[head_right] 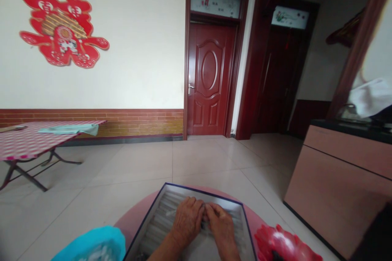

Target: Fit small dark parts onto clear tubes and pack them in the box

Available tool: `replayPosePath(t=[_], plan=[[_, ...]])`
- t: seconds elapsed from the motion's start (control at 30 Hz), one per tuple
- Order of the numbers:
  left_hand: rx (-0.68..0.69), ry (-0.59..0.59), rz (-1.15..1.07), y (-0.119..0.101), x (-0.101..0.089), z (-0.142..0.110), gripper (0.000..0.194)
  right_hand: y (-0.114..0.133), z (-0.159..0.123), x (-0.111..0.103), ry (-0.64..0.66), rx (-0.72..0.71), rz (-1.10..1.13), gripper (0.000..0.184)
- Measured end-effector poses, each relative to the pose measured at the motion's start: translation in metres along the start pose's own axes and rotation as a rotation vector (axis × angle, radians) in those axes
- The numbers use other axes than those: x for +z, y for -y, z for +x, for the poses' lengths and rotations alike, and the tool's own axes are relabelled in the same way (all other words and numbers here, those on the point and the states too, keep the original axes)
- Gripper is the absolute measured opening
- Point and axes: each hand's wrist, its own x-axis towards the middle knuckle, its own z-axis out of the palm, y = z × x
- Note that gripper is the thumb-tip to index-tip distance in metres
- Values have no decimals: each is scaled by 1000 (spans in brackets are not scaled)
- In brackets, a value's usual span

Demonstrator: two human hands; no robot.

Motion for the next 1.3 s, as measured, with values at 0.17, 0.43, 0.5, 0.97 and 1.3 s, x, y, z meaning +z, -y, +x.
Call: replayPosePath(t=[0.17,0.43,0.5,0.97,1.3], plan=[[-16,23,-7,-2,-7,1,17,-9,0,-1,-31,68,259,33],[-16,-2,42,2,-3,1,14,-24,12,-9,-334,-33,120,42],[-16,-2,45,3,-1,1,15,-21,9,-6,-386,-271,-140,39],[-68,296,208,34,-34,16,22,-10,-6,-4,-70,-270,-774,29],[-67,356,161,61,-54,28,26,46,-67,19,599,-281,-480,30]])
